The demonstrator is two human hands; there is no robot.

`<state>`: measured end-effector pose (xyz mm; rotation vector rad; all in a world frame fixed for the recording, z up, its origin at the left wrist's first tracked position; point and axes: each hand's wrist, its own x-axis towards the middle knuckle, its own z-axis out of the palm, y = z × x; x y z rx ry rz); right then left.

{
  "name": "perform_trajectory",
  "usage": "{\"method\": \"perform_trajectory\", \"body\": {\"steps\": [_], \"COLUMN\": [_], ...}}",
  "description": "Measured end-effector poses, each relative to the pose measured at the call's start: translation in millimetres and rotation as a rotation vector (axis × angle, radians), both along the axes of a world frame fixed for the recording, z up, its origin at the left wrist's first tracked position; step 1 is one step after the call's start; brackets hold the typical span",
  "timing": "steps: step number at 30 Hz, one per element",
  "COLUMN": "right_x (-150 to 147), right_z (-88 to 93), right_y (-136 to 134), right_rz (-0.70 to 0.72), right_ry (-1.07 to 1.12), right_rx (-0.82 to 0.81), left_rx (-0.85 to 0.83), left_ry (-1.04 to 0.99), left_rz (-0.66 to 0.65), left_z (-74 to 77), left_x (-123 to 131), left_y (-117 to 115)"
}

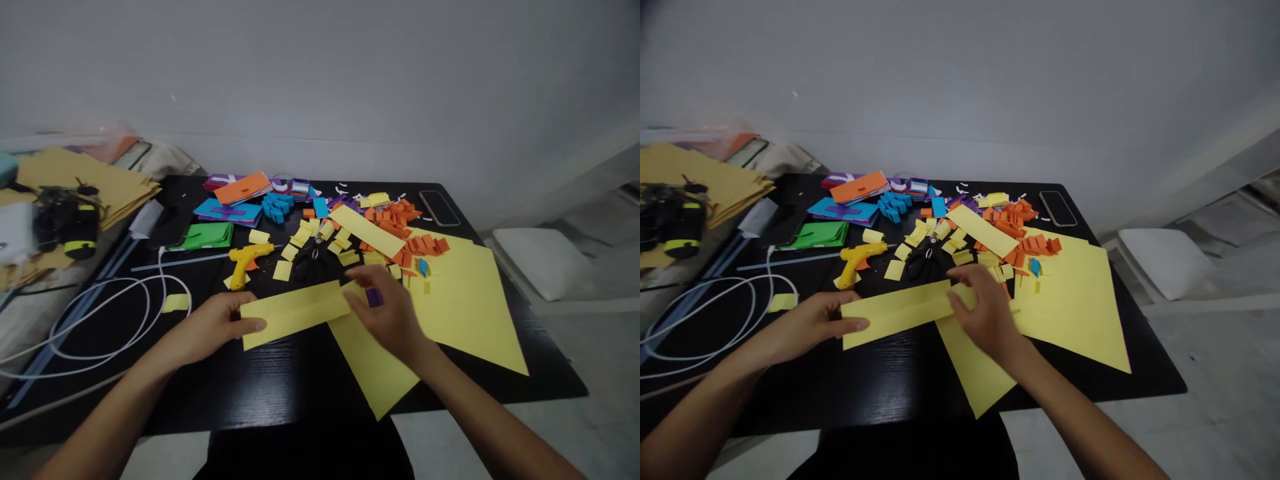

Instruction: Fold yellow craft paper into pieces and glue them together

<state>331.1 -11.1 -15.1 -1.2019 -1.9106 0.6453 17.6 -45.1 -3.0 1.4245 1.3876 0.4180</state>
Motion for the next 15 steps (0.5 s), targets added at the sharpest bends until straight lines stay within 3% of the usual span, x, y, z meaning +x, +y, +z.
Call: {"method": "perform_trajectory", "body": {"steps": [2,5,10,15], "right_x": [-13.5,-30.1,-35.1,-34.8], "right_z": [-8.0,-21.2,-34.1,-38.4], "right_y": [-16.5,-32.8,-34.2,-32.3], "right_rz": [0.293,0.497,0.551,0.581], "right_ry": [-0.123,-0.309,-0.438,-0.511], "right_rx": [0.112,0.192,0.233,0.264], "left_rx": [0.049,0.12,0.192,0.532], "left_ry": [0.094,0.229,0.378,0.664], "left_rz": [-0.02,-0.042,-0.051,-0.039], "left_z": [-1.4,-3.4,-9.2,-22.1], "left_x": [-4.5,-8.8,-11.4,4.0], "left_y": [-3.2,-5.5,-14.9,-40.6]}}
